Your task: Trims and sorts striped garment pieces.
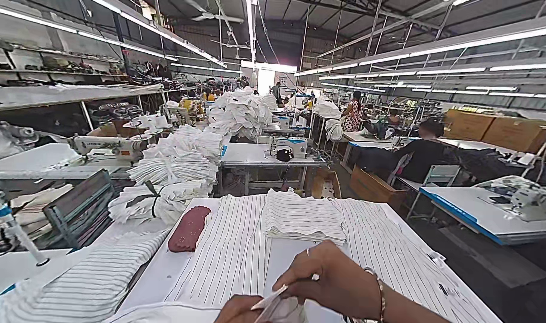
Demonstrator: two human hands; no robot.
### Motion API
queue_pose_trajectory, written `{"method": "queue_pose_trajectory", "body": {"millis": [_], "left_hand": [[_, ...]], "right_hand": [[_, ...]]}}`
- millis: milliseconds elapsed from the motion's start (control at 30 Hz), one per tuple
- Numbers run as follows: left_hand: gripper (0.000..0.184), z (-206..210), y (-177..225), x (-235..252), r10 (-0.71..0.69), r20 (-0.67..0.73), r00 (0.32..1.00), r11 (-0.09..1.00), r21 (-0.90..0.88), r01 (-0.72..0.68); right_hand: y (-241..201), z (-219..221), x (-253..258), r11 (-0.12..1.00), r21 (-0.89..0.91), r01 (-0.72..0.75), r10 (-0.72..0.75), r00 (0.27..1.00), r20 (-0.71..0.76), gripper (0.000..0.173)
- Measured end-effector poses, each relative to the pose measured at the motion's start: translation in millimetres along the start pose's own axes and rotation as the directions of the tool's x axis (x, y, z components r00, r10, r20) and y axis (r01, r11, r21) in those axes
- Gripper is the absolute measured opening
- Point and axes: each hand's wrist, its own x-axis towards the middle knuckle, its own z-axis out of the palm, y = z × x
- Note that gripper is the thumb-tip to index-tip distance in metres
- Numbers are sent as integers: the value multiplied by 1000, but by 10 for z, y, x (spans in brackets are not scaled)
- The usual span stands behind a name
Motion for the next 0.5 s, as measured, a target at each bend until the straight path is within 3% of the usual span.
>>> {"method": "queue_pose_trajectory", "body": {"millis": [133, 233, 400, 500], "left_hand": [[21, -354, -65, -125, 92, -27, 995, 966, 246, -82], [20, -558, -55, -363, 47, 16, 999, 935, 352, -49], [18, -489, -119, -818, -38, -4, 999, 937, 346, 37], [17, -198, -260, -1100, -107, -45, 993, 958, 262, 115]], "right_hand": [[-212, -508, -4, 976, -217, 29, -84, 965, -250, 14], [-402, -902, -143, 952, -305, -33, -98, 909, -406, 18], [-782, -1513, -431, 865, -453, -216, -134, 771, -622, 19], [-807, -1982, -758, 790, -469, -396, -105, 666, -739, 20]]}}
